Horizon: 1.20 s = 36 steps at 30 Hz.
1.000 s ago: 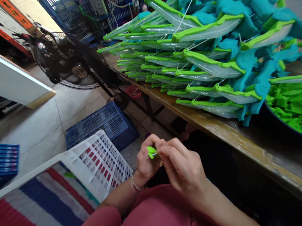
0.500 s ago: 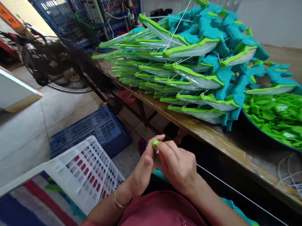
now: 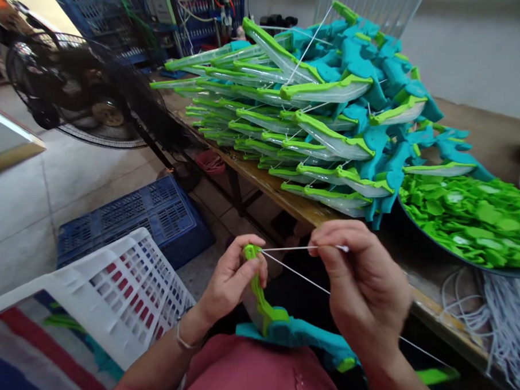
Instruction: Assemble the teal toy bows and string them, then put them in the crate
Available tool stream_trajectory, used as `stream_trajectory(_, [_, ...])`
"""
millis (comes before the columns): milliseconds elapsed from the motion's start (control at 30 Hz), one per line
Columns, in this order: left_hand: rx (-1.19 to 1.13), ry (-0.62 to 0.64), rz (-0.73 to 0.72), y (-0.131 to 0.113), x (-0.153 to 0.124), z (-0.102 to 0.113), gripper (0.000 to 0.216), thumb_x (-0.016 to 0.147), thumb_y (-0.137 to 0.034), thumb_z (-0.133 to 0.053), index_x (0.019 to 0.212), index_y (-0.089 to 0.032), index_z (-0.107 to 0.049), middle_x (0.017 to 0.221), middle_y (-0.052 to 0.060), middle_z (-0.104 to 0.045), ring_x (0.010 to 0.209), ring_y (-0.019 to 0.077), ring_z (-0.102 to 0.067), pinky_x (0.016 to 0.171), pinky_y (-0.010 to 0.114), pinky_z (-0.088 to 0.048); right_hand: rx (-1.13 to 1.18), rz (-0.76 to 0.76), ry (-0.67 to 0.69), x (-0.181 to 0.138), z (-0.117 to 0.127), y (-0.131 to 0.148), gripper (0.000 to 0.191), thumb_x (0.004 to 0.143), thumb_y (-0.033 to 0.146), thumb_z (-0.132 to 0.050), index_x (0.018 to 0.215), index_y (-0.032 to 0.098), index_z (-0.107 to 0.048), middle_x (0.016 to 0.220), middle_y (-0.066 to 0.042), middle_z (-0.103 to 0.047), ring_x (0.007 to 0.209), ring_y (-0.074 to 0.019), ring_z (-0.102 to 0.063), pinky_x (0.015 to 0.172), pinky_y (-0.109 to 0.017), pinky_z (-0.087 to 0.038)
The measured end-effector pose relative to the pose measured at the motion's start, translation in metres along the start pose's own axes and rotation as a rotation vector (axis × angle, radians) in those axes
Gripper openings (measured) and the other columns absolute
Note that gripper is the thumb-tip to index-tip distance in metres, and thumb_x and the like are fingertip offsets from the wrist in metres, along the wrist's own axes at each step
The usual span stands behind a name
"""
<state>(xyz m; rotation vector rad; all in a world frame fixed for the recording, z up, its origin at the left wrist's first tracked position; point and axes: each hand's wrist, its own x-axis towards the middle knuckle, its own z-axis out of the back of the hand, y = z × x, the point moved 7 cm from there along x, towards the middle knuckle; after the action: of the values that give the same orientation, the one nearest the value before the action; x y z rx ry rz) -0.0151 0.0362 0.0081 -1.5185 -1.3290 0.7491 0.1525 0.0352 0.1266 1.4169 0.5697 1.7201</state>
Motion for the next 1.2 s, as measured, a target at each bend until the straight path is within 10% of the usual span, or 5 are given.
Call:
stream_trajectory(300, [0.043, -0.12, 0.074, -0.004, -0.005, -0.003, 0.011, 0.102, -0.029, -0.059, 0.097, -0.02, -0.061, 0.068, -0.003, -0.062, 0.056, 0.0095, -0.057, 0.056, 0.021, -0.043, -0.152, 0.195, 0.342, -0.024, -0.044, -0.001, 0.014, 0.099, 0.005, -0.054, 0.099, 0.019, -0.057, 0.108, -0.01, -0.071, 0.109, -0.0205, -0.068, 0.089, -0.033, -0.058])
stream_trajectory(500, [-0.059, -0.108, 0.128, 0.003, -0.012, -0.007, 0.013, 0.102, -0.032, -0.058, 0.099, -0.02, -0.063, 0.067, -0.002, -0.06, 0.057, 0.0098, -0.056, 0.055, 0.02, -0.042, -0.174, 0.071, 0.329, -0.023, -0.047, -0.014, 0.009, 0.099, 0.011, -0.06, 0.095, 0.019, -0.056, 0.081, 0.0, -0.062, 0.069, -0.0118, -0.061, 0.063, -0.023, -0.049])
stream_trajectory(800, [-0.024, -0.103, 0.076, 0.002, -0.012, -0.004, 0.014, 0.099, -0.032, -0.065, 0.098, -0.019, -0.063, 0.067, -0.003, -0.057, 0.056, 0.0089, -0.054, 0.057, 0.021, -0.041, -0.186, 0.033, 0.346, -0.022, -0.051, -0.025, 0.016, 0.1, 0.016, -0.059, 0.085, 0.019, -0.057, 0.074, 0.001, -0.059, 0.064, -0.0109, -0.057, 0.057, -0.022, -0.043])
stream_trajectory(1200, [-0.233, -0.019, 0.243, 0.012, 0.003, -0.01, 0.036, 0.085, -0.045, -0.079, 0.079, -0.014, -0.062, 0.056, -0.002, -0.058, 0.045, 0.0079, -0.049, 0.045, 0.019, -0.038, 0.021, 0.14, 0.357, -0.018, -0.046, -0.013, 0.021, 0.097, 0.003, -0.055, 0.106, 0.02, -0.064, 0.111, -0.009, -0.068, 0.1, -0.018, -0.067, 0.083, -0.032, -0.058])
